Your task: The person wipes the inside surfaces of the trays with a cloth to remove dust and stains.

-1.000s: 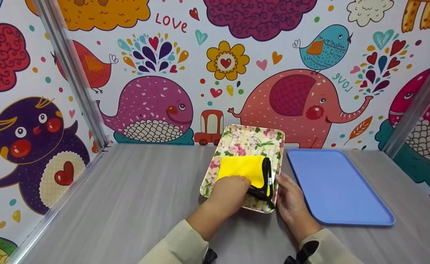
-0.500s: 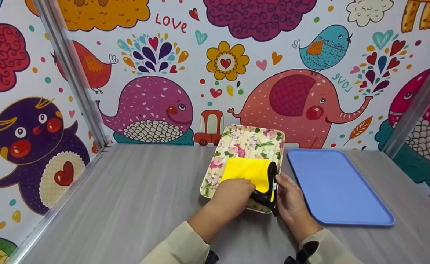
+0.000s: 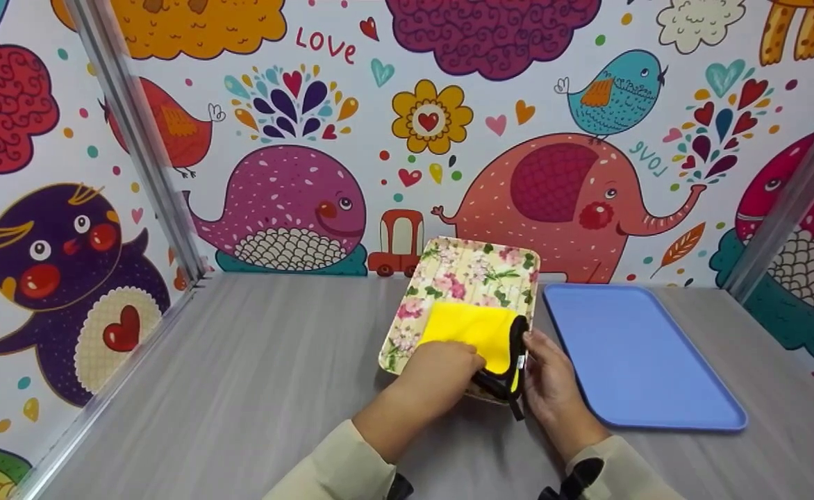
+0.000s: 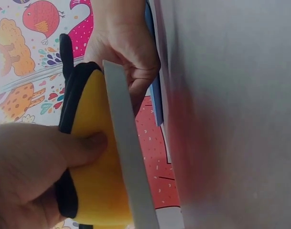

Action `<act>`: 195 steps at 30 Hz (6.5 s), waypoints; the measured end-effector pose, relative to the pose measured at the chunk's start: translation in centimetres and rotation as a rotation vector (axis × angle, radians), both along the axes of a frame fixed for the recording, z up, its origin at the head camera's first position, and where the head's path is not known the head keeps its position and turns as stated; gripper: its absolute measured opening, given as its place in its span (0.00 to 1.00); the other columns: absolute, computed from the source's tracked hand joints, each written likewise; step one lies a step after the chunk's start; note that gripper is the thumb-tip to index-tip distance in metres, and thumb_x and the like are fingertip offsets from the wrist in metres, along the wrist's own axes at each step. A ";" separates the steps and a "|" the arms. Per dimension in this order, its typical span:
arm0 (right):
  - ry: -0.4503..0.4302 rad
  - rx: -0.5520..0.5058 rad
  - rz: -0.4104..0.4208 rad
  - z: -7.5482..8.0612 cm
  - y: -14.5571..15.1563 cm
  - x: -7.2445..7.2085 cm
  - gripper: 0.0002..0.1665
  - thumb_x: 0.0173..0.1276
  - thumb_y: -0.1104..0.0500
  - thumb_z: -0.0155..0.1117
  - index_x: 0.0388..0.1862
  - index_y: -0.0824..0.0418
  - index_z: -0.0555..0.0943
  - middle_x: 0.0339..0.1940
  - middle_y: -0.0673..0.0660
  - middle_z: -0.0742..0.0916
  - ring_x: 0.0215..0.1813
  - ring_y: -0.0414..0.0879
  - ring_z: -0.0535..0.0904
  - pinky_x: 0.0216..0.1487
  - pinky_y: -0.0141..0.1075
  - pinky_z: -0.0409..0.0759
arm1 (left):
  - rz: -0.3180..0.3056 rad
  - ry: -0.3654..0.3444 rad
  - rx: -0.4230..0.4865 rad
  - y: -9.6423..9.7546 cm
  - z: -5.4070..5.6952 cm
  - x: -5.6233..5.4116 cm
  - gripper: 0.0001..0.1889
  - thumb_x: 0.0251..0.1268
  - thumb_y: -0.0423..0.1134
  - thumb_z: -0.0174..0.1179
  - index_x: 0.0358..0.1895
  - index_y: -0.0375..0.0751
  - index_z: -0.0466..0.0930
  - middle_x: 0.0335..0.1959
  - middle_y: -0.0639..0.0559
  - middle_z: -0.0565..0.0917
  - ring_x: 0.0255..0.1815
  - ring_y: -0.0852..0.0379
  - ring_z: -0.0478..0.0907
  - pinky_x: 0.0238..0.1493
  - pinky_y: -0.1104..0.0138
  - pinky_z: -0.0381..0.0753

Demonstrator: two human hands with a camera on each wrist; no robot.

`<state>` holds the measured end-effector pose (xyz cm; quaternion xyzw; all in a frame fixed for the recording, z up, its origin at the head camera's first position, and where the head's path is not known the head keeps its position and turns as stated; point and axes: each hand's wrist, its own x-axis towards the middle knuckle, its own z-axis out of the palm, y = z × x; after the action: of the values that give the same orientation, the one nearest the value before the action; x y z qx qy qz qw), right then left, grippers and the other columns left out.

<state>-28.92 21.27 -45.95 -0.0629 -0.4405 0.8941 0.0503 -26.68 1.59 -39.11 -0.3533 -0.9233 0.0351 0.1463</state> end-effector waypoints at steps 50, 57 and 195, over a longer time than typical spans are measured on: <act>0.032 0.018 0.008 -0.1 -0.2 0.1 0.12 0.82 0.65 0.50 0.50 0.55 0.82 0.37 0.50 0.90 0.36 0.40 0.86 0.36 0.31 0.85 | 0.242 -0.061 -0.036 -2.4 0.6 -1.5 0.09 0.62 0.45 0.74 0.40 0.46 0.91 0.29 0.52 0.88 0.29 0.55 0.81 0.40 0.63 0.88; 0.043 0.021 -0.006 -0.1 -0.1 0.0 0.13 0.82 0.65 0.50 0.48 0.56 0.83 0.37 0.50 0.90 0.37 0.40 0.86 0.36 0.31 0.85 | 0.261 -0.059 -0.052 -2.1 0.7 -1.2 0.09 0.64 0.46 0.73 0.40 0.45 0.90 0.29 0.51 0.88 0.29 0.55 0.83 0.38 0.63 0.89; 0.005 0.046 -0.016 -0.1 0.1 0.0 0.12 0.82 0.64 0.51 0.50 0.54 0.82 0.37 0.50 0.91 0.33 0.40 0.86 0.32 0.30 0.85 | 0.155 -0.143 -0.041 -1.7 1.2 -0.6 0.12 0.61 0.37 0.75 0.47 0.52 0.92 0.37 0.52 0.89 0.35 0.53 0.76 0.45 0.61 0.84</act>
<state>-28.90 21.35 -46.07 -0.0630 -0.4602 0.8835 0.0602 -27.24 -0.15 -37.88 -0.2853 -0.9551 0.0397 0.0699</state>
